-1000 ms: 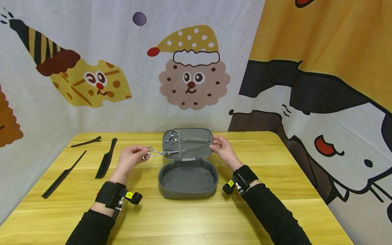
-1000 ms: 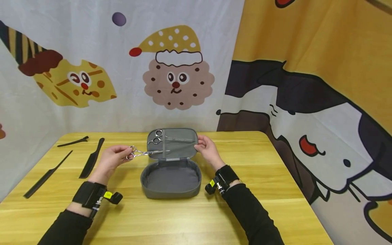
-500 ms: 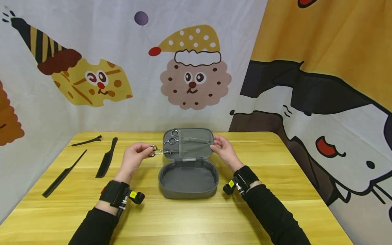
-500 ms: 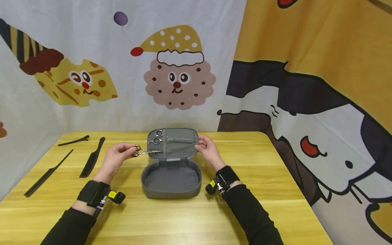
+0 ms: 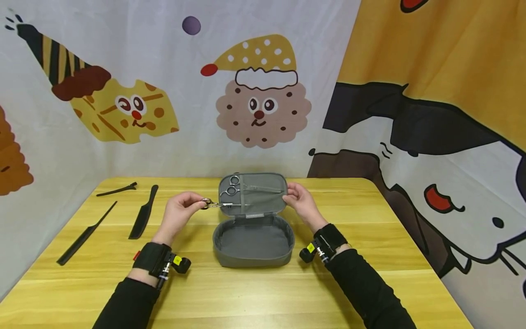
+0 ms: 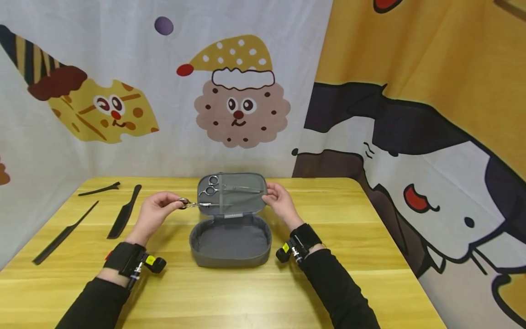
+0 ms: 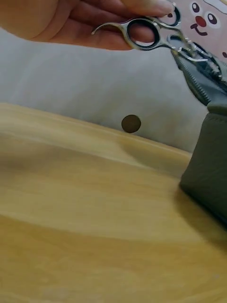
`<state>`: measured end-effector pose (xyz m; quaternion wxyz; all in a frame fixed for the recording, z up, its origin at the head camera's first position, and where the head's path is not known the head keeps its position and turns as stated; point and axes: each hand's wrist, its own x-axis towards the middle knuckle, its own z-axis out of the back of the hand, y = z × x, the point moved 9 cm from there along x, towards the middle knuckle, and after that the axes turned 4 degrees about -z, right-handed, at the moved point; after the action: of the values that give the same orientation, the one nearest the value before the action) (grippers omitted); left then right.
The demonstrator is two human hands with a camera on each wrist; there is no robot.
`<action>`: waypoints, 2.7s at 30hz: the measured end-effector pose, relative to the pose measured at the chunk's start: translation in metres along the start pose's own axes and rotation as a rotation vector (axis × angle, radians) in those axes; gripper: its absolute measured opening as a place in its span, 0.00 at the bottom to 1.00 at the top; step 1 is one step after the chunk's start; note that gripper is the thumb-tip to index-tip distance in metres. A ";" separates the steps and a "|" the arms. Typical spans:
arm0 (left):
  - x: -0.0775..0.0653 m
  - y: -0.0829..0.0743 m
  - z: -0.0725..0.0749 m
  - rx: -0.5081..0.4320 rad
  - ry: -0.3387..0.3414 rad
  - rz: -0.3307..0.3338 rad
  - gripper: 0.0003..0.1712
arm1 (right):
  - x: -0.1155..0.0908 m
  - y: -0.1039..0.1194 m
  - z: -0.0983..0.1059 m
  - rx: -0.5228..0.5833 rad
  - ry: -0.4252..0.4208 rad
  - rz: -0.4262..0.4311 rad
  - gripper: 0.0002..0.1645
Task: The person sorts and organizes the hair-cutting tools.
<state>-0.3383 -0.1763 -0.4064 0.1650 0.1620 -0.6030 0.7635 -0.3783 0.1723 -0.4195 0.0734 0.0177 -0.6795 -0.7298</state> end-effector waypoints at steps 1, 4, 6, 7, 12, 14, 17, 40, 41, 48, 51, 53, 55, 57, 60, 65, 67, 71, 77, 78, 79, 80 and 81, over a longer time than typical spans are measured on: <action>0.000 0.000 0.000 -0.001 0.002 -0.009 0.07 | 0.000 0.000 0.000 0.005 -0.001 -0.003 0.22; 0.000 0.000 -0.002 -0.010 0.005 -0.027 0.06 | -0.001 0.000 0.000 0.013 -0.002 -0.005 0.22; 0.000 -0.001 -0.004 -0.026 0.005 -0.036 0.05 | -0.001 0.001 0.000 0.016 -0.003 -0.002 0.22; 0.000 -0.002 -0.005 -0.031 0.005 -0.040 0.04 | -0.001 0.001 0.000 0.017 -0.003 0.000 0.22; -0.003 -0.024 -0.013 0.005 0.017 -0.097 0.03 | -0.001 0.002 0.000 0.020 -0.004 0.012 0.21; -0.004 -0.036 -0.018 0.032 0.025 -0.124 0.03 | -0.001 0.002 0.000 0.017 -0.002 0.016 0.21; -0.006 -0.051 -0.023 0.068 0.032 -0.165 0.03 | 0.000 0.001 -0.001 0.019 -0.002 0.018 0.21; 0.005 -0.043 -0.045 0.199 0.047 -0.339 0.08 | -0.001 0.000 0.001 -0.017 -0.021 0.051 0.21; 0.005 -0.045 -0.047 0.199 0.050 -0.346 0.08 | -0.001 0.001 0.001 -0.020 -0.019 0.053 0.21; 0.004 -0.052 -0.056 0.286 -0.013 -0.330 0.07 | -0.001 0.001 -0.002 -0.013 -0.014 0.059 0.21; 0.004 -0.052 -0.057 0.312 -0.037 -0.303 0.05 | -0.001 0.000 0.000 -0.015 -0.022 0.058 0.21; 0.005 -0.051 -0.057 0.325 -0.052 -0.291 0.04 | -0.001 0.001 0.000 -0.015 -0.028 0.060 0.21; 0.005 -0.052 -0.057 0.336 -0.066 -0.277 0.04 | -0.001 0.001 0.000 -0.020 -0.029 0.064 0.21; 0.005 -0.051 -0.057 0.342 -0.083 -0.261 0.05 | -0.001 0.001 0.000 -0.025 -0.030 0.064 0.21; 0.005 -0.050 -0.057 0.349 -0.111 -0.227 0.06 | -0.002 0.001 0.000 -0.025 -0.035 0.054 0.20; 0.004 -0.047 -0.056 0.377 -0.143 -0.169 0.06 | -0.003 0.001 -0.001 -0.022 -0.039 0.043 0.20; 0.004 -0.047 -0.056 0.390 -0.148 -0.159 0.05 | -0.003 0.001 -0.001 -0.024 -0.038 0.044 0.20; 0.005 -0.048 -0.058 0.412 -0.153 -0.157 0.06 | -0.003 0.001 -0.001 -0.030 -0.039 0.043 0.20; 0.005 -0.047 -0.059 0.416 -0.158 -0.141 0.06 | -0.003 0.001 -0.001 -0.010 -0.025 0.025 0.21; 0.005 -0.046 -0.059 0.416 -0.160 -0.139 0.06 | -0.002 0.001 -0.002 -0.008 -0.017 0.022 0.22; 0.005 -0.046 -0.059 0.419 -0.163 -0.137 0.07 | -0.002 0.001 -0.002 -0.009 -0.010 0.020 0.22; 0.005 -0.046 -0.059 0.421 -0.166 -0.136 0.07 | -0.002 0.001 -0.002 -0.008 -0.004 0.018 0.22; 0.005 -0.046 -0.060 0.423 -0.169 -0.137 0.07 | -0.002 0.001 -0.003 -0.009 0.000 0.018 0.22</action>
<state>-0.3252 -0.1081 -0.3778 0.1278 0.2968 -0.4289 0.8436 -0.3762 0.1701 -0.4192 0.0801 0.0112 -0.6764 -0.7321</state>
